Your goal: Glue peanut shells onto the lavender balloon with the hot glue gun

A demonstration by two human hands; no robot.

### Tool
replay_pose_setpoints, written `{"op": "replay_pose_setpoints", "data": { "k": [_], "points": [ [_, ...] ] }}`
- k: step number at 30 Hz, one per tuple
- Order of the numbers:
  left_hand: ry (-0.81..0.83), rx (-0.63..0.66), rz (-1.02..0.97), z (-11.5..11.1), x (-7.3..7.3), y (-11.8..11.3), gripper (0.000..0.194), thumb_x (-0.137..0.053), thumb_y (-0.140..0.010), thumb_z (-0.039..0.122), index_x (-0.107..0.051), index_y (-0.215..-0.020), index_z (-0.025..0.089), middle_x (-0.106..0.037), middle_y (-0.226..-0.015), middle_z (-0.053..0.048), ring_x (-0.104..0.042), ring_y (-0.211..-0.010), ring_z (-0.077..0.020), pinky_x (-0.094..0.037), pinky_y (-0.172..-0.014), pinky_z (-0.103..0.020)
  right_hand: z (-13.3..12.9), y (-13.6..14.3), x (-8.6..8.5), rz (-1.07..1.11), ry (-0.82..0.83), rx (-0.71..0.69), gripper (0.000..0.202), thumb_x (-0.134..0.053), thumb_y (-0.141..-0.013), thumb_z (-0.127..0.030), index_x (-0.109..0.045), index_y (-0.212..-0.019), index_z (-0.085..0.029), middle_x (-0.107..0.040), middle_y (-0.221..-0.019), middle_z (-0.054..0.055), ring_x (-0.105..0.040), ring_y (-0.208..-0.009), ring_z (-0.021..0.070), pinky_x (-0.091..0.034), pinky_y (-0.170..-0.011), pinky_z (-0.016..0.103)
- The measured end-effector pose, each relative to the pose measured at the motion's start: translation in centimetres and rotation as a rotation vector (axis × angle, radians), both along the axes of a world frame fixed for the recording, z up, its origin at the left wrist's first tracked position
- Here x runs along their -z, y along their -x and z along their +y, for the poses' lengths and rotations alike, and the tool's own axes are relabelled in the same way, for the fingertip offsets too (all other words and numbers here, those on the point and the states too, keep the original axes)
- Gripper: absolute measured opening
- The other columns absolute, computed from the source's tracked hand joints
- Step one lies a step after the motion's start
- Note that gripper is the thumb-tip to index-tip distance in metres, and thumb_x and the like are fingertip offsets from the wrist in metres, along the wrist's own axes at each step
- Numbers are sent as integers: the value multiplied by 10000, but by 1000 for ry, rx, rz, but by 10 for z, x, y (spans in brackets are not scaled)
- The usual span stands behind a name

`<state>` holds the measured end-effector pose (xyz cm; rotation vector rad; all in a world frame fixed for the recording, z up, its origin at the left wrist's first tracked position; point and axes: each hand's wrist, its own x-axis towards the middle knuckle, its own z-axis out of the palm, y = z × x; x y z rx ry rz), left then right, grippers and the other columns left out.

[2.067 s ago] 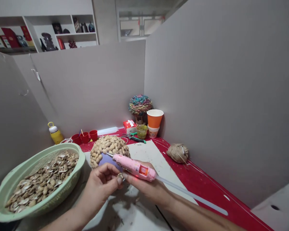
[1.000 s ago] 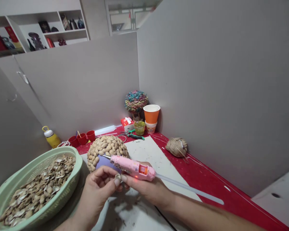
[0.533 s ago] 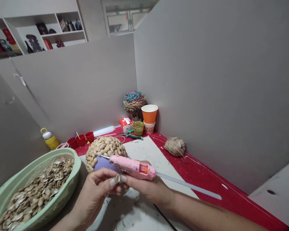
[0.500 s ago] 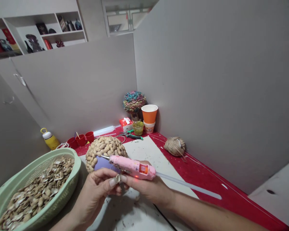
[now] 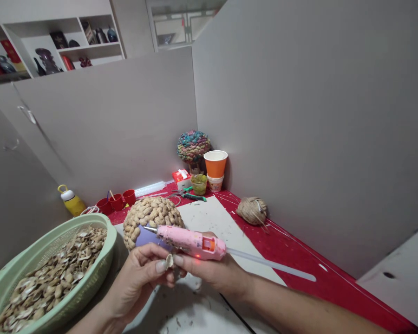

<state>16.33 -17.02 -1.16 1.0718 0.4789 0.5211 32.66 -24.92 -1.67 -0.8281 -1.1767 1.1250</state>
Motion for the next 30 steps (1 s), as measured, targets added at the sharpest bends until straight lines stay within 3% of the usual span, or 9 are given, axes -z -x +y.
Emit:
{"op": "replay_pose_setpoints", "data": {
  "k": [8,14,17,20,22,24,26,30],
  "points": [
    [-9,7,-14,-1,-1,0,162,-858,-682,249,-744,-748,155,-720,-615,-31,-656,-611,-122,-487,-597,-200,2,0,3,4,26,-8,233,-731,-792,-409,-712,-793,-177,-653,-670,-13,-566,-594,108,-442,-582,228],
    [3,8,-28,0,-1,0,149,-850,-693,241,-745,-757,156,-717,-624,-26,-634,-582,-101,-496,-593,-192,2,-2,0,-9,11,-18,303,-712,-803,-429,-728,-978,-182,-672,-694,7,-564,-593,125,-443,-578,244],
    [-13,-43,-27,4,-6,2,162,-858,-679,243,-745,-748,149,-702,-622,-20,-616,-567,-92,-501,-590,-191,-2,-10,-7,-58,-59,16,401,-696,-827,-412,-688,-1179,-219,-638,-677,-6,-531,-591,128,-437,-564,242],
    [-45,-115,-42,10,-14,5,178,-870,-657,242,-743,-737,145,-689,-621,-12,-609,-562,-83,-494,-590,-179,-6,-20,-13,-174,-129,79,439,-677,-856,-398,-640,-1253,-213,-626,-773,14,-557,-673,149,-456,-605,259],
    [-80,-164,-54,14,-17,8,185,-875,-648,236,-741,-733,141,-684,-629,-6,-609,-565,-78,-493,-598,-174,-7,-26,-15,-312,-214,131,340,-661,-874,-386,-665,-1154,-194,-606,-829,22,-562,-724,156,-457,-645,271],
    [-117,-204,-58,17,-19,10,188,-875,-644,232,-739,-732,138,-685,-648,-4,-613,-572,-80,-496,-603,-176,-7,-30,-16,-488,-350,195,219,-638,-892,-392,-661,-907,-175,-546,-760,1,-517,-669,137,-423,-615,264],
    [-152,-238,-55,20,-19,11,191,-875,-642,236,-741,-741,143,-695,-666,-5,-619,-578,-86,-495,-598,-179,-7,-32,-17,-636,-480,239,312,-602,-915,-425,-560,-732,-176,-484,-682,-18,-459,-605,121,-380,-569,260],
    [-229,-299,-41,23,-19,11,210,-878,-635,270,-751,-755,154,-712,-652,-16,-625,-585,-97,-486,-594,-178,-7,-32,-17,-754,-573,263,372,-524,-958,-468,-479,-716,-190,-486,-669,-18,-448,-592,116,-364,-561,251]
  ]
}}
